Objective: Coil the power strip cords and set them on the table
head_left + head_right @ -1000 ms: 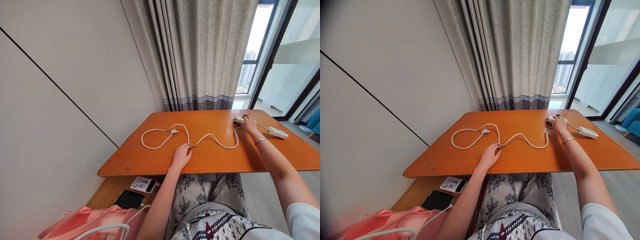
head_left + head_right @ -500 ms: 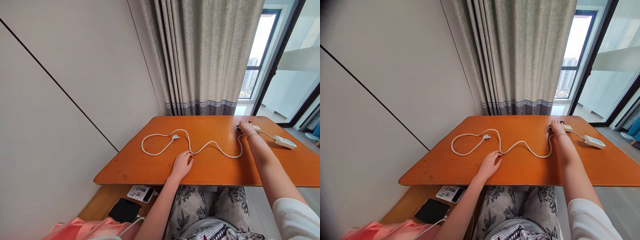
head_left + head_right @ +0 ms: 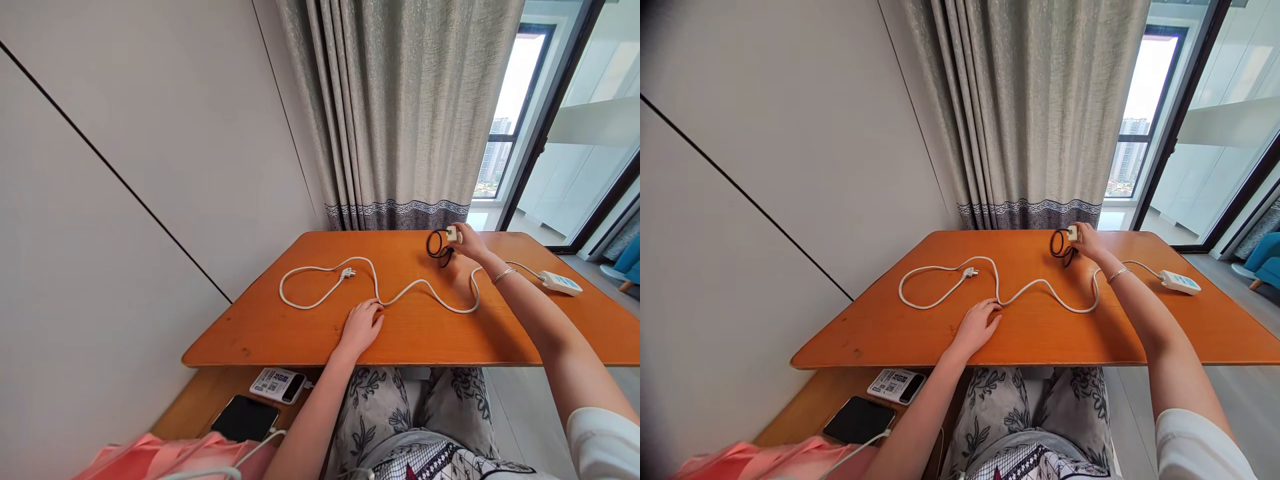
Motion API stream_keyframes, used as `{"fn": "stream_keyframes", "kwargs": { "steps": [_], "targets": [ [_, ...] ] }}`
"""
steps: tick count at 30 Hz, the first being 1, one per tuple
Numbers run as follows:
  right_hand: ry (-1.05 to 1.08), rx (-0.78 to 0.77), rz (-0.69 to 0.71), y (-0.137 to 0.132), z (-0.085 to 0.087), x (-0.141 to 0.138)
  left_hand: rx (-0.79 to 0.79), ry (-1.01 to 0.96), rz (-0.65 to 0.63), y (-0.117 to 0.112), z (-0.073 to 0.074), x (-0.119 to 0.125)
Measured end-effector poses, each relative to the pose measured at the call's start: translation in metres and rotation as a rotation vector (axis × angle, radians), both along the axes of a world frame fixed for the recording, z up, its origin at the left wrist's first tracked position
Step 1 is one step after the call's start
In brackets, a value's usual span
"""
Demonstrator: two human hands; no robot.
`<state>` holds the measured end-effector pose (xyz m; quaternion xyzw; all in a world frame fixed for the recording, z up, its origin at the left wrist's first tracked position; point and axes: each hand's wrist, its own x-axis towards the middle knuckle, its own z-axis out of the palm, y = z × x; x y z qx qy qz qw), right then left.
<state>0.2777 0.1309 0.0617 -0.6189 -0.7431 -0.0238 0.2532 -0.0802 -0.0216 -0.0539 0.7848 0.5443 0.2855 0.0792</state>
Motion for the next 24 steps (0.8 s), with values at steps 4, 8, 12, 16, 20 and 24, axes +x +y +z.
{"fn": "stream_keyframes", "kwargs": {
  "steps": [4, 8, 12, 16, 20, 24],
  "targets": [
    [0.629, 0.278, 0.436, -0.031, 0.031, -0.045, 0.021, -0.098, -0.042, -0.001, 0.0, -0.001],
    [0.816, 0.362, 0.63, -0.08, 0.057, -0.073, 0.034, -0.25, -0.131, -0.005, 0.003, -0.001],
    [0.838, 0.45, 0.632, -0.122, 0.066, -0.08, -0.04, -0.443, -0.225, -0.012, 0.009, 0.012],
    [0.838, 0.525, 0.594, -0.148, 0.066, -0.073, -0.117, -0.543, -0.291, -0.009, 0.02, 0.035],
    [0.833, 0.62, 0.565, -0.166, 0.069, -0.058, -0.157, -0.549, -0.238, 0.014, 0.029, 0.05],
    [0.813, 0.731, 0.437, -0.184, 0.07, -0.038, -0.238, -0.631, -0.113, 0.048, 0.034, 0.043]
  ]
}}
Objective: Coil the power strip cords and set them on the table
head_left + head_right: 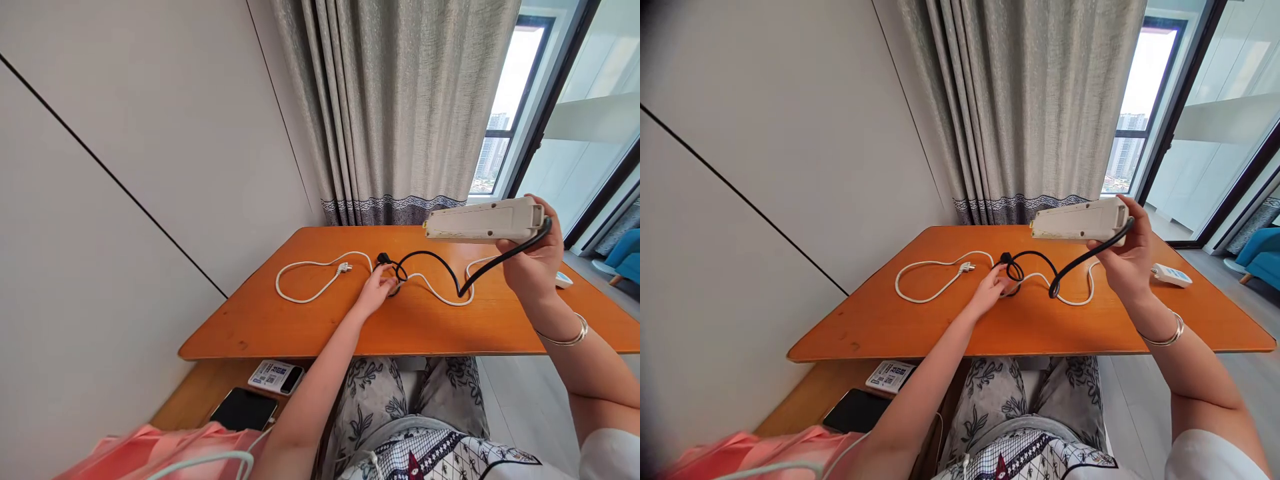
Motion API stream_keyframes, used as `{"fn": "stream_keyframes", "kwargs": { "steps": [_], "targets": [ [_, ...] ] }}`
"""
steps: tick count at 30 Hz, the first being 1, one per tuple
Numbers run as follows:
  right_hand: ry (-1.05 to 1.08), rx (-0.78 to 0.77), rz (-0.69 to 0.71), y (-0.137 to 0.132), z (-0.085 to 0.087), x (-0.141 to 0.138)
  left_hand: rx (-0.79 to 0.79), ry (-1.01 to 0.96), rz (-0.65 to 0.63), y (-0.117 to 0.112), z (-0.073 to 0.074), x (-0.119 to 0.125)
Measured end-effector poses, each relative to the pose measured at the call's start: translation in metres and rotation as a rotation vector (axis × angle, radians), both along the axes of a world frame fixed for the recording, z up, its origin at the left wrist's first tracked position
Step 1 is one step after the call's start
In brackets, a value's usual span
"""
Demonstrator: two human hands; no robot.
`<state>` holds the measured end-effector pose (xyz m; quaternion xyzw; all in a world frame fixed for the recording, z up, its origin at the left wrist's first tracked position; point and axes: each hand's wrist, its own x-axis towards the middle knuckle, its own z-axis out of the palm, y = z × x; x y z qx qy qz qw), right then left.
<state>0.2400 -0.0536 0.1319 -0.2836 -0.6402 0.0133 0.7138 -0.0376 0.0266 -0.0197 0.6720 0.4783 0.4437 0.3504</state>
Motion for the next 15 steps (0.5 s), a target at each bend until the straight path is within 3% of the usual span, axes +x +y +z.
{"fn": "stream_keyframes", "kwargs": {
  "steps": [4, 7, 9, 13, 15],
  "targets": [
    [0.016, 0.039, -0.152, -0.012, -0.014, 0.028, 0.07, -0.07, 0.128, 0.034, 0.019, -0.025],
    [-0.07, 0.015, -0.336, -0.015, -0.035, 0.058, 0.17, -0.112, 0.23, 0.058, 0.046, -0.05],
    [-0.173, -0.008, -0.529, -0.016, -0.052, 0.082, 0.277, -0.156, 0.255, 0.069, 0.065, -0.069],
    [-0.36, -0.097, -0.828, -0.019, -0.085, 0.134, 0.501, -0.211, 0.286, 0.075, 0.097, -0.103],
    [-0.457, -0.216, -0.984, -0.021, -0.1, 0.159, 0.583, -0.18, 0.307, 0.07, 0.108, -0.115]
  ]
}}
